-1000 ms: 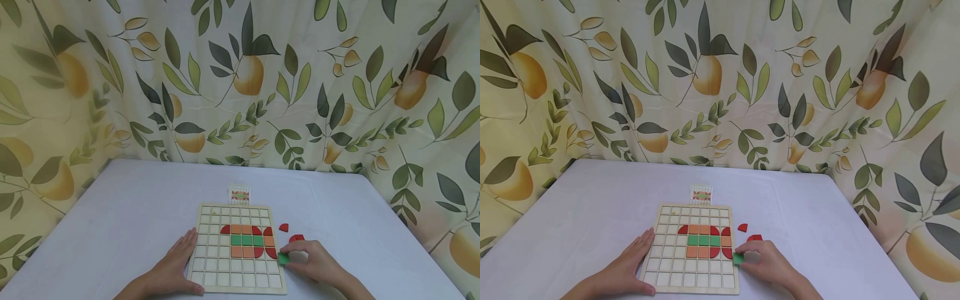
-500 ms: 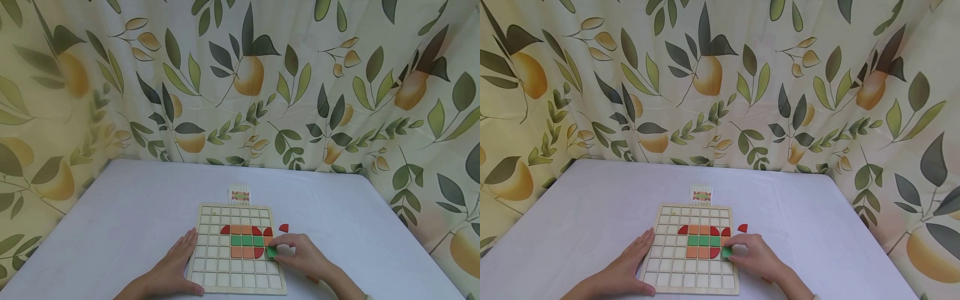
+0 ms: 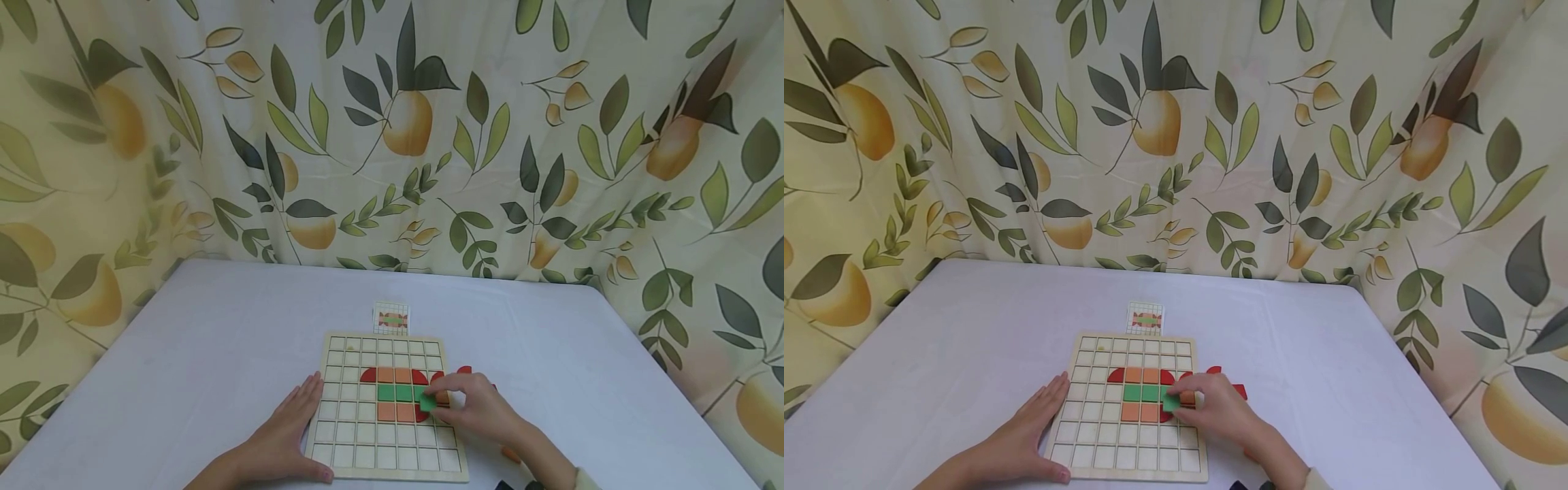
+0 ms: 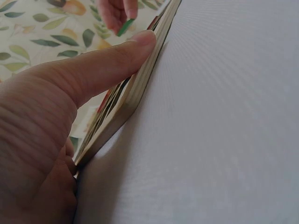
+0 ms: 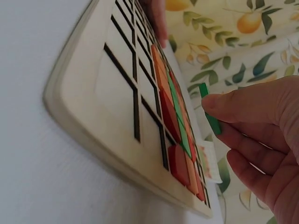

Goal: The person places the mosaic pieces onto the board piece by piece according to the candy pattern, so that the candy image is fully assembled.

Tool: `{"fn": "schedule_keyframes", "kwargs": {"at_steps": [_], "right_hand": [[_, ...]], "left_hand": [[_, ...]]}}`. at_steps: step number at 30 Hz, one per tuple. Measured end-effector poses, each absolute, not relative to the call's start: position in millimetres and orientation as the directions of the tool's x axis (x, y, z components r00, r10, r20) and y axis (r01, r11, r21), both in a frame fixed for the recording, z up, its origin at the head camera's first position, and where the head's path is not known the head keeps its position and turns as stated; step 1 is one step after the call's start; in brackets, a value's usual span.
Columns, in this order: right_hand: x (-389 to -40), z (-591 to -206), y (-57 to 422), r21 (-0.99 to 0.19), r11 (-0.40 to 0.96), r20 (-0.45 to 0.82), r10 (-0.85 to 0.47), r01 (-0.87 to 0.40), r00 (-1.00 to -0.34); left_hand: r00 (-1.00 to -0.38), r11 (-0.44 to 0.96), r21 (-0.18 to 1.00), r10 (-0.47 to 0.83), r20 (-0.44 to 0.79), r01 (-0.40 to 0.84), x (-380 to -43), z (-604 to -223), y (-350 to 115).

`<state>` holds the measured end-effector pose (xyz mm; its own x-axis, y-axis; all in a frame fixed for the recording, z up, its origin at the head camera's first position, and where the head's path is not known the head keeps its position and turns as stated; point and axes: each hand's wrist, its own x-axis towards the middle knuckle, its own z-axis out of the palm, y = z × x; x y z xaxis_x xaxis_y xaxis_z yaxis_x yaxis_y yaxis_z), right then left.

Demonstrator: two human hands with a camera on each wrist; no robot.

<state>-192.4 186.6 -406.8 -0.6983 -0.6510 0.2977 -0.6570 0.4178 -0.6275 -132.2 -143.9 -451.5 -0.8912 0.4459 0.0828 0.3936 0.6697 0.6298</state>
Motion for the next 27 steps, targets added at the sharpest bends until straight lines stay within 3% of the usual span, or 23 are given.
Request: {"fn": "schedule_keyframes", "kwargs": {"at_steps": [6,15,27], "right_hand": [[-197,-401,179,-0.615,0.424,0.296,-0.657,-0.665,-0.693],[-204,-398,163,-0.696,0.412,0.23,-0.647,-0.587,-0.727],[-211,-401,144,-0.723,0.35,0.255,-0.665,-0.596,-0.701]], "left_hand": [[-0.893,0.671,0.631,0.442,0.08,0.389,-133,-451,-144],[-0.893,0.668,0.636,0.443,0.077,0.386,-132,-450,-144],[-0.896,0.67,0.637,0.437,0.075,0.38,-133,-452,-143]]}}
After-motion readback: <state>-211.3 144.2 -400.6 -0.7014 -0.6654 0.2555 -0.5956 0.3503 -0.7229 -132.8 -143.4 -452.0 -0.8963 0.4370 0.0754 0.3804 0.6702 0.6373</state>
